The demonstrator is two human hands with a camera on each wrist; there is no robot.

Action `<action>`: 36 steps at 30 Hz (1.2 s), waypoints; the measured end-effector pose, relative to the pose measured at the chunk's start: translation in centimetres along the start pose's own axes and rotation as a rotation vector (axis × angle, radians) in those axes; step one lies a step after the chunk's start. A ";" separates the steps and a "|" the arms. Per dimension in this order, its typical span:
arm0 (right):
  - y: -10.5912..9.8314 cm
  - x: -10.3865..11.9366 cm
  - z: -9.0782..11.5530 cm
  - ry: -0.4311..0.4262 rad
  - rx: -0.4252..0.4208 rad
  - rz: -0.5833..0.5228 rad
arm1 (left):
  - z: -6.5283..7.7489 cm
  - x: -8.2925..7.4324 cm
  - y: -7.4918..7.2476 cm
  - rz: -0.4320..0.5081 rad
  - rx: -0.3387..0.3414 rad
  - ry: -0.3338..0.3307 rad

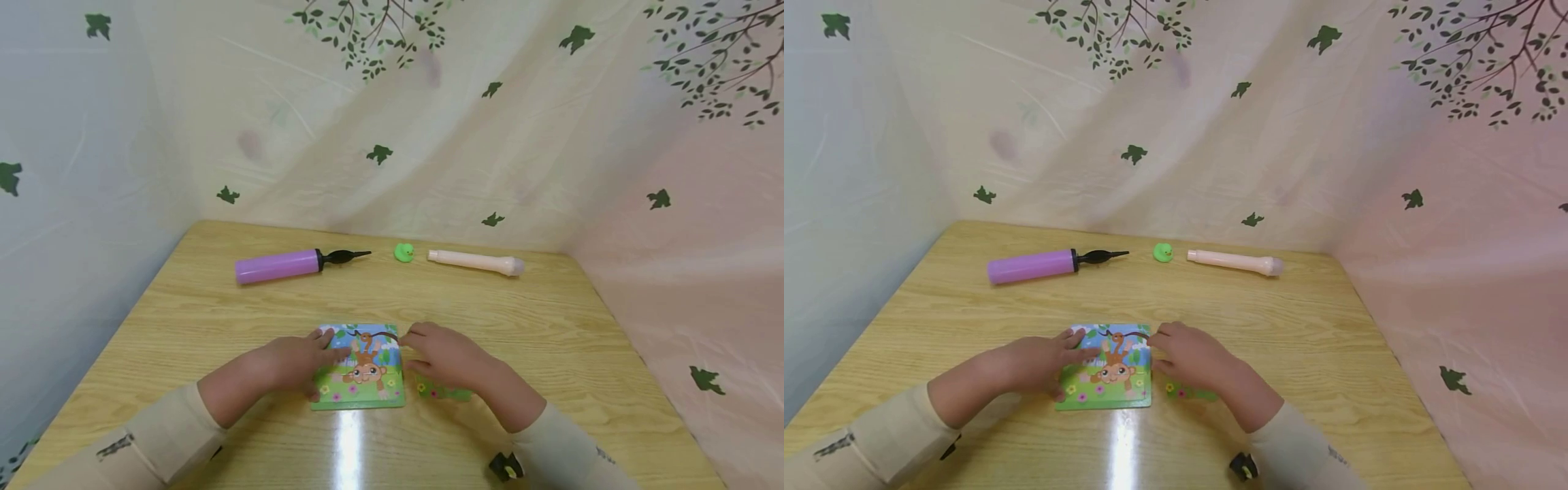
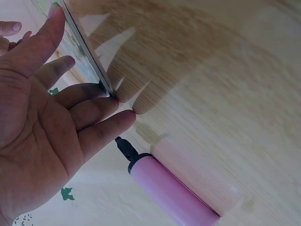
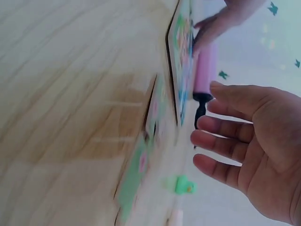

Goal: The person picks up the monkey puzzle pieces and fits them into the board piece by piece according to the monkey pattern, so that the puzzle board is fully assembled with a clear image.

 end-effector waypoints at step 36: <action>0.8 2.6 -1.0 -0.065 0.004 0.019 | -0.2 1.0 0.3 0.060 -0.016 -0.060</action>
Point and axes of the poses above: each hand's wrist, its own z-axis away from the middle knuckle, its own y-axis out of the palm, x = y × z, the point moved 2 cm from there along -z, towards the middle knuckle, and after that the axes turned 2 degrees about y, right-handed, at the moved point
